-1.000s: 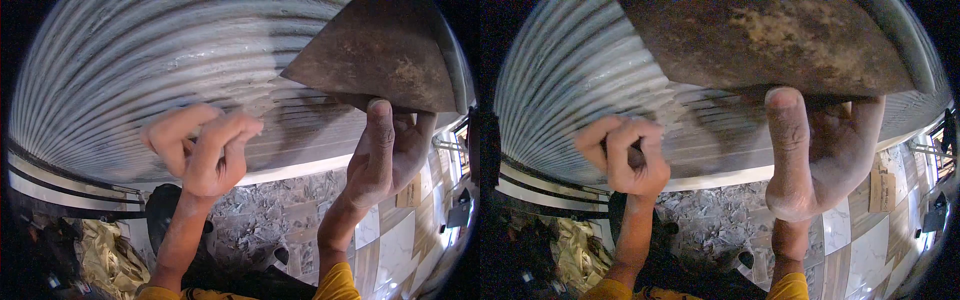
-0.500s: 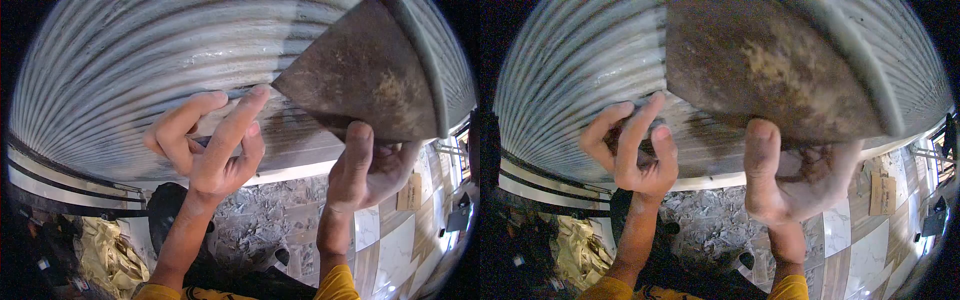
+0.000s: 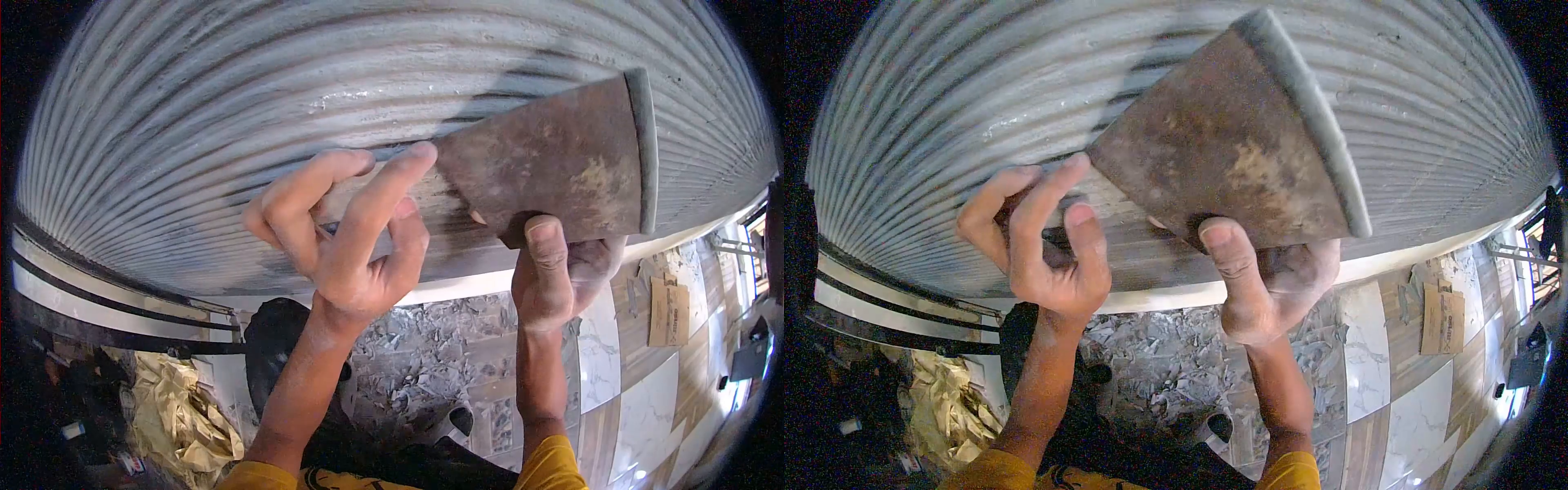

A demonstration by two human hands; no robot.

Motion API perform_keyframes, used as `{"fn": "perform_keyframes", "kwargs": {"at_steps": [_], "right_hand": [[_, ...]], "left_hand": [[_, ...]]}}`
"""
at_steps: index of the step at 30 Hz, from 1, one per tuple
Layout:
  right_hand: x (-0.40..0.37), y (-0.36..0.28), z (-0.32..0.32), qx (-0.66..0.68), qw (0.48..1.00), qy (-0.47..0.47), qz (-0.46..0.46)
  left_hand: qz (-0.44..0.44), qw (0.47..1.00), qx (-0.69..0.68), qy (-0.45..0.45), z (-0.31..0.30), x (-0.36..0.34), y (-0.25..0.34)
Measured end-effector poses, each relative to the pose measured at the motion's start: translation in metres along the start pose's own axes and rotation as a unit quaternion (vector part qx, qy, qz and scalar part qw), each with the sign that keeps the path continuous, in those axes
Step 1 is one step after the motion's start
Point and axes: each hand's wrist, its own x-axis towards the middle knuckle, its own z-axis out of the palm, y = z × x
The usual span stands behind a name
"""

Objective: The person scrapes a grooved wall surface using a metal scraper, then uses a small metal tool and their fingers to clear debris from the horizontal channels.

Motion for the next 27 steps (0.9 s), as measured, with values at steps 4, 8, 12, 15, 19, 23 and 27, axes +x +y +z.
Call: {"fn": "perform_keyframes", "kwargs": {"at_steps": [4,8,12,15,19,23,27], "right_hand": [[-0.003,0.003,-0.003,0.002,1.0,-0.007,-0.011],[-0.006,0.004,0.002,0.004,0.998,0.036,-0.06],[-0.013,-0.002,-0.001,-0.126,0.99,-0.016,-0.054],[-0.017,0.003,0.002,-0.076,0.997,-0.004,-0.019],[-0.017,0.011,0.009,-0.029,0.996,0.069,-0.055],[-0.019,0.015,0.01,-0.019,0.995,0.084,-0.052],[-0.02,0.021,0.013,-0.054,0.992,0.088,-0.07]], "left_hand": [[0.016,0.998,-0.052,0.011,0.001,-0.008,-0.009],[0.029,0.997,-0.058,0.044,0.008,-0.008,-0.006],[0.025,0.999,-0.011,0.043,0.009,-0.008,-0.005],[0.029,0.999,0.006,0.038,0.008,-0.008,-0.006],[0.019,1.0,0.002,0.025,0.007,-0.009,-0.006],[0.016,1.0,-0.001,0.025,0.005,-0.008,-0.005],[0.011,1.0,-0.014,0.021,0.007,-0.01,-0.005]]}}
